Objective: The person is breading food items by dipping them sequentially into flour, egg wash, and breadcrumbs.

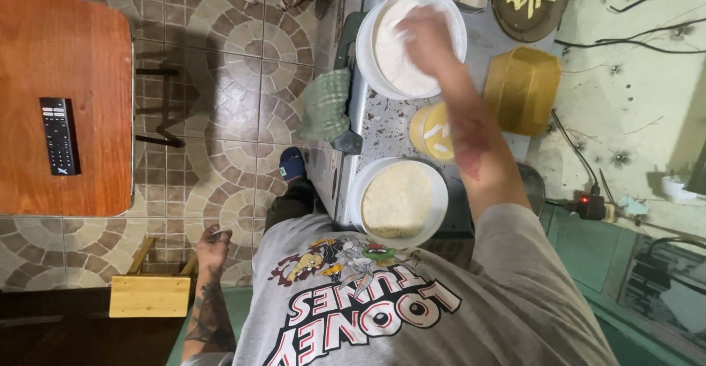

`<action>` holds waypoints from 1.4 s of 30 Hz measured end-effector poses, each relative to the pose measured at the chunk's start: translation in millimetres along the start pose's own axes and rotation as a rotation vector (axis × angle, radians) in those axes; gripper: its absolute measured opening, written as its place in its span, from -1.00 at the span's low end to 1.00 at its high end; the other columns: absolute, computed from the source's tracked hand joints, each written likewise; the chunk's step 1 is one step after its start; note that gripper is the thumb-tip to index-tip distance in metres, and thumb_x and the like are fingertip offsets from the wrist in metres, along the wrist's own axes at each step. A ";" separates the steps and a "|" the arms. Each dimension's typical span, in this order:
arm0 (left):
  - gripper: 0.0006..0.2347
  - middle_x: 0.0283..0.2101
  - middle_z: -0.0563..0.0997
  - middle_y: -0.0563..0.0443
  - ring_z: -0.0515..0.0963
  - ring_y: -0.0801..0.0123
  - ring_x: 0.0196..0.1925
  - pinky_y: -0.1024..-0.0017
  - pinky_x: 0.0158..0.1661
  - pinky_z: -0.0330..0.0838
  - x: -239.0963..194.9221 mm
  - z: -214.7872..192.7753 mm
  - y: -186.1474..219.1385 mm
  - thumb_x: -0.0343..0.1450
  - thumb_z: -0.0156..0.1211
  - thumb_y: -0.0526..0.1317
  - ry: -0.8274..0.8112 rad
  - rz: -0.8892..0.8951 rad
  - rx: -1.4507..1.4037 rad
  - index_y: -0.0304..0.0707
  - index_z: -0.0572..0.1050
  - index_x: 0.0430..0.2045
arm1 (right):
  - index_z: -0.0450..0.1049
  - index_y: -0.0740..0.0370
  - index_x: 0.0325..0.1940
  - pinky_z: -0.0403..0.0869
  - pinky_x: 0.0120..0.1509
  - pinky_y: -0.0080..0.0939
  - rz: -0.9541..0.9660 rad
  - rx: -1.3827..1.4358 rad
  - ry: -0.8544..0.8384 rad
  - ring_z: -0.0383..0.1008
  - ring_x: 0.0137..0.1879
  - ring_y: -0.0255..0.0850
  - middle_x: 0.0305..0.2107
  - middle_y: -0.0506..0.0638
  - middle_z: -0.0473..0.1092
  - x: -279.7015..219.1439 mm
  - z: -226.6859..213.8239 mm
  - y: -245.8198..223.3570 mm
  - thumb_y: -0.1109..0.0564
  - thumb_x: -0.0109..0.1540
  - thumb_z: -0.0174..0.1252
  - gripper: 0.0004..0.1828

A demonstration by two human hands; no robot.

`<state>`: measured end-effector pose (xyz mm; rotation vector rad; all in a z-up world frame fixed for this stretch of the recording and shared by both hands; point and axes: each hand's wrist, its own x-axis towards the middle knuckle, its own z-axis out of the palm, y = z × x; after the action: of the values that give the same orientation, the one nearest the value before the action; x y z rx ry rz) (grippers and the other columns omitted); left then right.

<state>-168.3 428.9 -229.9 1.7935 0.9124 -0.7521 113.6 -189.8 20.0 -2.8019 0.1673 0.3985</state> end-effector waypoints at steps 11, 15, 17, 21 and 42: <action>-0.57 0.02 0.62 -0.18 0.60 0.16 -0.10 0.34 -0.02 0.41 -12.0 5.4 24.1 0.34 0.32 -0.17 -0.037 0.011 0.065 -0.21 0.46 0.12 | 0.48 0.22 0.12 0.35 0.27 0.14 0.037 0.139 0.058 0.30 0.27 0.08 0.19 0.14 0.33 -14.1 0.1 -15.6 0.22 0.35 0.08 -0.75; -0.63 -0.10 0.65 -0.09 0.60 0.26 -0.17 0.41 -0.06 0.41 -8.5 2.1 18.6 0.35 0.34 -0.16 0.012 -0.011 0.074 -0.19 0.50 0.03 | 0.52 0.23 0.12 0.46 -0.10 0.12 -0.196 -0.135 -0.130 0.40 0.09 0.06 0.05 0.12 0.38 -23.0 13.6 -12.3 0.21 0.35 0.08 -0.74; -0.65 -0.11 0.63 -0.07 0.58 0.30 -0.19 0.43 -0.11 0.41 -0.7 4.0 5.4 0.34 0.37 -0.19 0.017 0.018 0.020 -0.18 0.50 0.00 | 0.48 0.21 0.20 0.42 0.12 0.05 -0.043 -0.039 -0.177 0.40 0.16 0.04 0.13 0.09 0.38 -35.0 -15.7 -34.1 0.28 0.34 0.02 -0.66; -0.64 -0.33 0.59 -0.07 0.50 0.34 -0.40 0.40 -0.35 0.37 -5.1 3.6 3.0 0.34 0.38 -0.17 -0.003 -0.029 0.040 -0.22 0.49 -0.01 | 0.42 0.23 0.28 0.37 0.31 0.07 0.158 0.173 0.053 0.40 0.25 0.14 0.18 0.16 0.42 -34.9 -11.1 6.0 0.26 0.35 0.02 -0.61; -0.73 -0.02 0.60 -0.09 0.59 0.16 -0.04 0.35 0.00 0.42 -3.9 9.8 11.9 0.40 0.34 -0.30 -0.057 -0.045 -0.081 -0.12 0.46 -0.05 | 0.56 0.25 0.18 0.50 0.04 0.19 0.084 -0.036 0.411 0.52 0.08 0.18 0.03 0.20 0.53 -10.0 9.8 51.7 0.23 0.29 0.23 -0.65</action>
<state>-161.3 415.6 -224.6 1.6779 0.9351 -0.7794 93.5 -235.0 -0.7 -2.8841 0.3706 -0.1649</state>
